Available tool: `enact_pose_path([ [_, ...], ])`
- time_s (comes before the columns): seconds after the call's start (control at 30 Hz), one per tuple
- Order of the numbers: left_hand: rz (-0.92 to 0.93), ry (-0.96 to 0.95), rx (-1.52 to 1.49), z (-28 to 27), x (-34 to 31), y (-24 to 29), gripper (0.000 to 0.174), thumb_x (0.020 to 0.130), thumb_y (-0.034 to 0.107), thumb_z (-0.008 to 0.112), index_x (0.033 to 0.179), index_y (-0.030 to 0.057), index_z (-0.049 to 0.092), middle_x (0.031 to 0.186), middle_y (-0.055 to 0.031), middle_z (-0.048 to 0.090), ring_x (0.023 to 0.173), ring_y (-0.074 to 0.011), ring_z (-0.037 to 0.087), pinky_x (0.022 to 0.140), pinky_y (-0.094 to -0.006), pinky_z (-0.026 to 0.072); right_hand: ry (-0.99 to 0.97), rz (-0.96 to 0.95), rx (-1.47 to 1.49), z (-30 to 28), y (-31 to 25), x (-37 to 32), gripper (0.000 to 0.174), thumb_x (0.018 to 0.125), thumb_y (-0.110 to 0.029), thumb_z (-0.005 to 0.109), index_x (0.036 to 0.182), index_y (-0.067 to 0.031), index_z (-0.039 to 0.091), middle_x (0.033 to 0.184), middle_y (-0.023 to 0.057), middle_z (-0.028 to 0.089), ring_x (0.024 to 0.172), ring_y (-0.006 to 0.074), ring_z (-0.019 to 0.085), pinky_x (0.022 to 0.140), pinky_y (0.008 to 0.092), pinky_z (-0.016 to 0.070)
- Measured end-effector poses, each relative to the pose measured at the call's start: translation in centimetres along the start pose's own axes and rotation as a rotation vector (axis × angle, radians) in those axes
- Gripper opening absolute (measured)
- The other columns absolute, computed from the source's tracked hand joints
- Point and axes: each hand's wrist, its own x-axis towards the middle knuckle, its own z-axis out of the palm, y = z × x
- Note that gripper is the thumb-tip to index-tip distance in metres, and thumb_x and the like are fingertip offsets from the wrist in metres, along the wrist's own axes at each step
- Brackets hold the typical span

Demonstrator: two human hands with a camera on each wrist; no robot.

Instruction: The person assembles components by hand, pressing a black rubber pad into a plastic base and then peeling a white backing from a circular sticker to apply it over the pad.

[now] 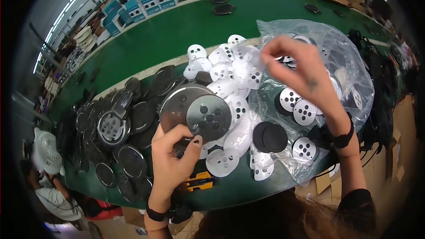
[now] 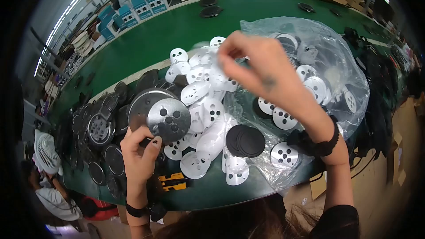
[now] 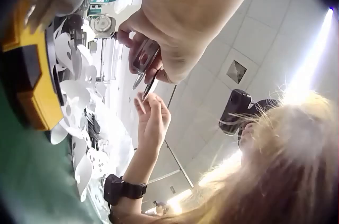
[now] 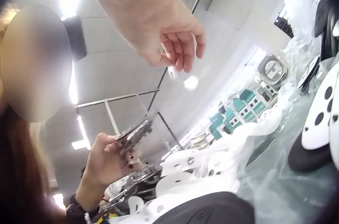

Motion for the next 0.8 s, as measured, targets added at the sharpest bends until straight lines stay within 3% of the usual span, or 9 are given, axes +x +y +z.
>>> enact_pose_path([
  [0.1, -0.055, 0.005, -0.071, -0.7, 0.2, 0.0, 0.008, 0.074, 0.002, 0.061, 0.074, -0.0018, 0.054, 0.082, -0.0068, 0.050, 0.072, -0.0122, 0.047, 0.064, -0.0227, 0.0381, -0.039, 0.066, 0.013, -0.6, 0.6, 0.3, 0.018, 0.079, -0.012, 0.061, 0.092, -0.0007, 0.056, 0.078, 0.0130, 0.065, 0.065, 0.0260, 0.064, 0.064, 0.0322, 0.0489],
  [0.17, -0.111, -0.001, -0.135, -0.8, 0.2, 0.1, 0.008, 0.076, 0.002, 0.061, 0.074, -0.0021, 0.053, 0.082, -0.0059, 0.050, 0.073, -0.0108, 0.047, 0.065, -0.0226, 0.0378, -0.391, 0.165, -0.095, -0.9, -0.6, 0.4, 0.029, 0.077, -0.012, 0.065, 0.103, -0.0017, 0.056, 0.086, 0.0094, 0.066, 0.077, 0.0190, 0.064, 0.075, 0.0304, 0.0489],
  [0.23, -0.180, -0.055, -0.290, -0.9, 0.3, 0.1, 0.009, 0.081, 0.002, 0.059, 0.077, -0.0029, 0.053, 0.084, -0.0038, 0.049, 0.077, -0.0085, 0.045, 0.065, -0.0233, 0.0382, -0.324, -0.031, -0.201, 0.6, -0.1, 0.1, 0.047, 0.072, -0.020, 0.072, 0.112, -0.0032, 0.053, 0.095, 0.0105, 0.065, 0.086, 0.0207, 0.064, 0.079, 0.0322, 0.0482],
  [0.33, -0.217, -0.067, -0.474, -0.1, -0.2, -0.8, 0.007, 0.085, 0.004, 0.057, 0.084, -0.0030, 0.055, 0.086, -0.0033, 0.051, 0.078, -0.0077, 0.045, 0.068, -0.0221, 0.0380, -0.350, -0.056, 0.275, 1.6, -1.1, 0.0, 0.074, 0.060, -0.027, 0.082, 0.122, -0.0048, 0.050, 0.106, 0.0103, 0.060, 0.094, 0.0209, 0.059, 0.084, 0.0333, 0.0456],
  [0.57, -0.329, -0.167, -0.741, 0.5, -0.6, -0.6, 0.007, 0.086, 0.001, 0.055, 0.091, -0.0034, 0.058, 0.088, -0.0028, 0.056, 0.082, -0.0070, 0.049, 0.074, -0.0218, 0.0404, -0.274, -0.097, 0.387, 3.2, -2.4, -0.6, 0.070, 0.062, -0.022, 0.082, 0.123, -0.0106, 0.049, 0.102, 0.0061, 0.052, 0.093, 0.0201, 0.050, 0.079, 0.0320, 0.0423],
  [0.67, -0.392, -0.090, -0.739, 0.4, -0.7, -0.2, 0.007, 0.086, 0.001, 0.055, 0.087, -0.0043, 0.059, 0.085, -0.0026, 0.059, 0.080, -0.0070, 0.053, 0.074, -0.0217, 0.0429, -0.002, -0.319, 0.069, 3.2, -2.3, -1.0, 0.052, 0.063, -0.019, 0.077, 0.110, -0.0134, 0.058, 0.101, 0.0054, 0.054, 0.089, 0.0222, 0.051, 0.078, 0.0336, 0.0414],
  [0.7, -0.392, -0.088, -0.741, 0.5, -0.6, 0.1, 0.007, 0.086, 0.001, 0.055, 0.087, -0.0043, 0.059, 0.085, -0.0026, 0.059, 0.080, -0.0070, 0.053, 0.074, -0.0217, 0.0429, -0.004, -0.320, 0.070, 3.0, -2.4, -1.2, 0.052, 0.063, -0.019, 0.077, 0.110, -0.0134, 0.058, 0.101, 0.0054, 0.054, 0.089, 0.0222, 0.051, 0.078, 0.0336, 0.0414],
  [0.77, -0.411, -0.035, -0.812, 0.7, -0.5, 0.4, 0.010, 0.087, 0.004, 0.054, 0.088, -0.0040, 0.060, 0.086, -0.0037, 0.061, 0.081, -0.0072, 0.055, 0.074, -0.0214, 0.0437, -0.004, -0.705, -0.336, 2.8, -2.6, -1.6, 0.035, 0.064, -0.017, 0.071, 0.097, -0.0137, 0.063, 0.101, 0.0024, 0.055, 0.084, 0.0188, 0.053, 0.076, 0.0341, 0.0406],
  [0.8, -0.422, -0.061, -0.845, 0.7, -0.6, 0.2, 0.014, 0.089, 0.008, 0.053, 0.088, -0.0035, 0.061, 0.086, -0.0045, 0.063, 0.082, -0.0075, 0.056, 0.075, -0.0218, 0.0437, 0.036, -0.723, -0.374, 3.4, -3.0, -1.7, 0.025, 0.063, -0.016, 0.065, 0.088, -0.0144, 0.064, 0.097, -0.0003, 0.056, 0.081, 0.0162, 0.054, 0.076, 0.0338, 0.0397],
])
